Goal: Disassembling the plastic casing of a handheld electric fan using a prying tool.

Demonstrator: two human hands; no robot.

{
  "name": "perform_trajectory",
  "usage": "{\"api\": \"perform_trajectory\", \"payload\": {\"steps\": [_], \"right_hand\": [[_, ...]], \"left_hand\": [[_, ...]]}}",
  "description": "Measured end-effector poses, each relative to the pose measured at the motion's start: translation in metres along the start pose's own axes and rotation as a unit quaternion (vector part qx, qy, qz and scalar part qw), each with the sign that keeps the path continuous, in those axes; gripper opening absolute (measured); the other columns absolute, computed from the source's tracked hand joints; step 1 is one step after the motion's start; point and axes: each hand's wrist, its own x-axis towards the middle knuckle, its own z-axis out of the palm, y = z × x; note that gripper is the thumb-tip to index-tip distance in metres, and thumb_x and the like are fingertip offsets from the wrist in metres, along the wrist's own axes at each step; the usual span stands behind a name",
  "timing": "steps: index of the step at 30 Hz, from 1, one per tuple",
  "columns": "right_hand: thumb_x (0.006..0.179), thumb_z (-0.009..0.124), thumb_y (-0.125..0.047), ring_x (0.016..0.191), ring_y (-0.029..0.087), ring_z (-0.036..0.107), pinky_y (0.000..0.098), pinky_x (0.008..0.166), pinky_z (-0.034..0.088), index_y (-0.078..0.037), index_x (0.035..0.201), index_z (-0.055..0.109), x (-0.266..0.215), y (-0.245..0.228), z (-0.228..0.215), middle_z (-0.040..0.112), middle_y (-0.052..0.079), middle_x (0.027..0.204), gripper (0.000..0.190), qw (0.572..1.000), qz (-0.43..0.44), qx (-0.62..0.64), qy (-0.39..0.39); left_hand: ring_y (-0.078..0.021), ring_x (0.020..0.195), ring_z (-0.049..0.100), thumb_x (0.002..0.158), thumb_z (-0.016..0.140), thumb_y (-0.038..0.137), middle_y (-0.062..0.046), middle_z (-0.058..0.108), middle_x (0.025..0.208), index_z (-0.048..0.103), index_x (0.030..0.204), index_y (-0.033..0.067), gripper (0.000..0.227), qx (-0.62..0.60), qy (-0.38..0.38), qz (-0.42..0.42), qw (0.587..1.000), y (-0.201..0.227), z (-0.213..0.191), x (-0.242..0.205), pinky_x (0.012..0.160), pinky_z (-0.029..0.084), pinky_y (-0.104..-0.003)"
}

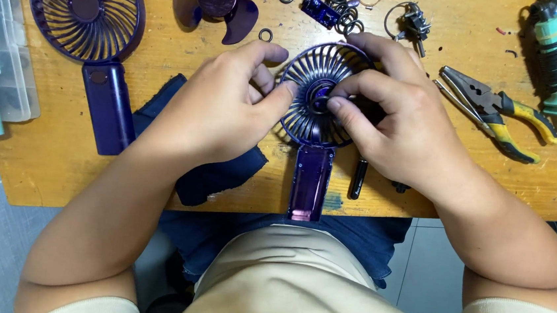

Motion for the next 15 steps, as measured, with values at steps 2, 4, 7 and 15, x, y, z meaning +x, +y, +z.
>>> {"api": "perform_trajectory", "payload": {"steps": [2, 4, 7, 15], "right_hand": [[0.116, 0.080, -0.010, 0.148, 0.049, 0.063, 0.0586, 0.123, 0.050, 0.001, 0.114, 0.079, 0.001, 0.001, 0.000, 0.064, 0.031, 0.157, 0.011, 1.000, -0.004, 0.002, 0.009], [0.116, 0.081, -0.008, 0.145, 0.048, 0.066, 0.0565, 0.121, 0.053, 0.002, 0.113, 0.079, 0.001, 0.002, -0.001, 0.066, 0.031, 0.154, 0.010, 1.000, -0.009, 0.003, 0.017], [0.115, 0.080, -0.005, 0.144, 0.049, 0.069, 0.0546, 0.120, 0.055, 0.004, 0.113, 0.077, 0.001, 0.001, -0.002, 0.068, 0.033, 0.153, 0.010, 0.999, -0.015, 0.007, 0.028], [0.111, 0.082, -0.005, 0.145, 0.048, 0.070, 0.0530, 0.119, 0.056, 0.002, 0.105, 0.077, -0.001, -0.002, -0.006, 0.067, 0.034, 0.156, 0.011, 0.999, -0.018, 0.029, 0.009]], "left_hand": [[-0.0080, 0.061, 0.069, 0.104, 0.073, 0.041, 0.006, 0.068, 0.094, 0.070, 0.154, 0.0130, 0.058, -0.049, -0.005, 0.022, 0.999, -0.007, 0.007, 0.001, 0.060, 0.053, -0.031], [-0.0049, 0.055, 0.060, 0.103, 0.077, 0.038, 0.005, 0.060, 0.089, 0.070, 0.154, 0.0085, 0.059, -0.098, -0.009, 0.045, 0.994, -0.007, 0.011, 0.000, 0.051, 0.047, -0.027], [-0.0055, 0.091, 0.081, 0.096, 0.083, 0.027, 0.003, 0.087, 0.114, 0.070, 0.144, 0.0115, 0.052, -0.191, -0.057, 0.070, 0.977, -0.003, 0.016, -0.003, 0.080, 0.066, -0.022], [-0.0246, 0.132, 0.077, 0.091, 0.079, 0.044, -0.003, 0.081, 0.147, 0.053, 0.159, 0.0217, 0.076, -0.068, -0.025, 0.112, 0.991, -0.003, 0.022, -0.006, 0.110, 0.056, -0.040]]}}
